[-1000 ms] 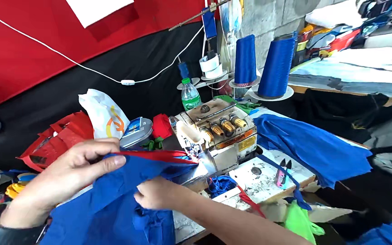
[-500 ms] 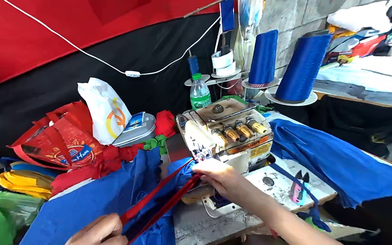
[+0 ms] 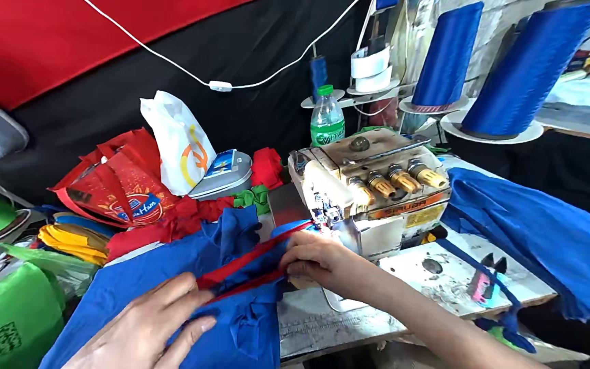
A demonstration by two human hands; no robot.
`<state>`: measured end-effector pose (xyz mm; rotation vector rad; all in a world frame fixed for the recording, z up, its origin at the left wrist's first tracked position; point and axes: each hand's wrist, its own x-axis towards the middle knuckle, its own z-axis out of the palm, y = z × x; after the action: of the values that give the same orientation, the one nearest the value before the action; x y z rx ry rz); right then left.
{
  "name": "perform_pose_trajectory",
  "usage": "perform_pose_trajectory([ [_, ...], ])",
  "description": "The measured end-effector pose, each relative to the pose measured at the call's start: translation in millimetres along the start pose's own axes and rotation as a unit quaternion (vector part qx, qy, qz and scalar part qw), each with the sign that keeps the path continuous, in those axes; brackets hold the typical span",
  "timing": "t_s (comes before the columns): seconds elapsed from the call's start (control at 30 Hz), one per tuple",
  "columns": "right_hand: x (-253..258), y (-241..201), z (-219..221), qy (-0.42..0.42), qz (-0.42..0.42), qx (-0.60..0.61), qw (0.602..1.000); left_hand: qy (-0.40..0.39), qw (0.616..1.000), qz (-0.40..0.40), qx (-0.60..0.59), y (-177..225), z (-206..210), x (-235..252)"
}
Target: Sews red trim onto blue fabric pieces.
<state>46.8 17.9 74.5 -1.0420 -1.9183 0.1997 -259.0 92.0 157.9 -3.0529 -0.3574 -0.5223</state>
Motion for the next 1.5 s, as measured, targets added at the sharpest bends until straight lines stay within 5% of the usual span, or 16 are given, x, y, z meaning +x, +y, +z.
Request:
perform_pose_trajectory([
  [0.2,-20,7,13,0.073,0.008,-0.013,0.997,0.058,0.997,0.001,0.047,-32,21,-4],
  [0.43,-9,7,14,0.086,-0.067,-0.061,0.992,0.028,0.971,0.000,-0.238,-34,-1,-1],
  [0.7,-21,17,-11,0.084,-0.007,-0.135,0.987,0.061,0.956,0.004,-0.287,-32,-2,14],
  [0.83,-31,23,-18,0.108,0.066,-0.073,0.989,0.094,0.936,0.001,-0.340,-30,-1,27],
  [1.5,-34,34,-9,0.135,-0.033,-0.238,0.961,0.150,0.903,-0.060,-0.399,-48,5,36],
])
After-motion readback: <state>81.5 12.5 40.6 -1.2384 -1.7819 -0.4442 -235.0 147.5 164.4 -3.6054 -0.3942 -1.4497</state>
